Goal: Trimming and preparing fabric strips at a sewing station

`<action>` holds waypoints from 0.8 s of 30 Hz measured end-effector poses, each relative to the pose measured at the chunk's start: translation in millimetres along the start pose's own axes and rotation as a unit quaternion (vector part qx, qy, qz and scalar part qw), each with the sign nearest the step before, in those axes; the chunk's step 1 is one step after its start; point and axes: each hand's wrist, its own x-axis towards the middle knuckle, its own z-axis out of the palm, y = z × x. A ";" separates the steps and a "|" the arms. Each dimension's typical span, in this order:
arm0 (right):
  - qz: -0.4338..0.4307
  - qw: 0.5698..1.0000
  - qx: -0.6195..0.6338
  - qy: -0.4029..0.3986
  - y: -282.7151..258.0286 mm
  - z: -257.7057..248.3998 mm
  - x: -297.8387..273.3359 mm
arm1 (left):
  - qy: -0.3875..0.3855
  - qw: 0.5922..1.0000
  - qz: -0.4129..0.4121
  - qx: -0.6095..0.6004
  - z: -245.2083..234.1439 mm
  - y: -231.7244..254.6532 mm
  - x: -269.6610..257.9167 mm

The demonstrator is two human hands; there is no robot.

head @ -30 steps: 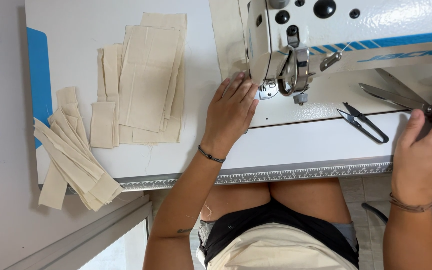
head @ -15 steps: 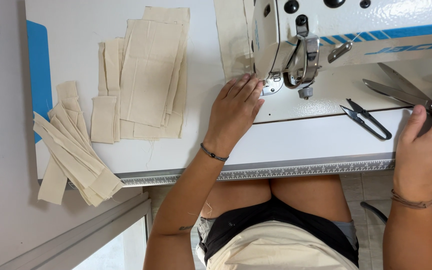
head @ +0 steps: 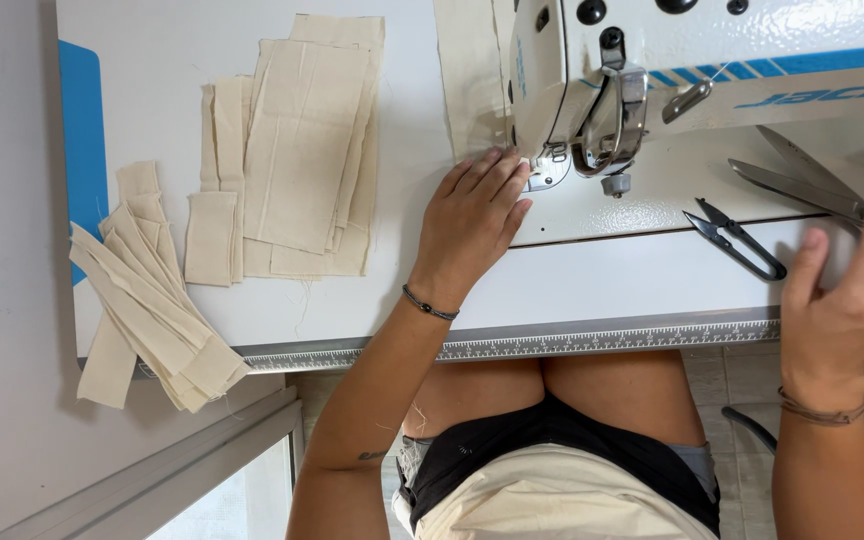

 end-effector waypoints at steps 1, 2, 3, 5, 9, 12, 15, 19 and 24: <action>-0.061 0.996 0.056 0.029 -9.4 -5.5 8.6 | -0.001 1.000 -0.004 0.000 -0.1 0.1 -1.1; -0.061 0.996 0.056 0.028 -9.9 -5.4 4.3 | -0.002 1.000 -0.004 0.001 -0.1 0.0 -1.2; -0.075 0.997 0.021 0.000 -10.1 -5.1 0.4 | -0.008 1.000 -0.008 -0.006 0.1 -0.3 -0.7; -0.090 0.995 -0.015 -0.026 -11.4 -3.9 -5.4 | -0.014 1.000 -0.012 -0.012 1.7 -1.6 -0.2; -0.073 0.993 0.033 -0.091 -16.8 -8.4 -3.9 | -0.020 0.999 -0.018 -0.018 7.7 -4.4 0.2; -0.074 0.989 0.040 -0.118 -18.2 -12.6 -0.8 | -0.022 0.999 -0.024 -0.021 14.7 -7.1 3.0; -0.058 0.986 0.023 -0.152 -23.4 -16.6 1.2 | -0.029 0.998 -0.039 -0.029 20.4 -11.0 6.2; -0.028 0.982 0.084 -0.165 -40.2 -23.1 14.7 | -0.015 1.000 -0.014 -0.013 22.5 -19.3 19.4; 0.180 0.863 0.404 -0.243 -81.4 -40.8 26.1 | 0.025 0.998 0.046 0.034 28.8 -34.3 25.5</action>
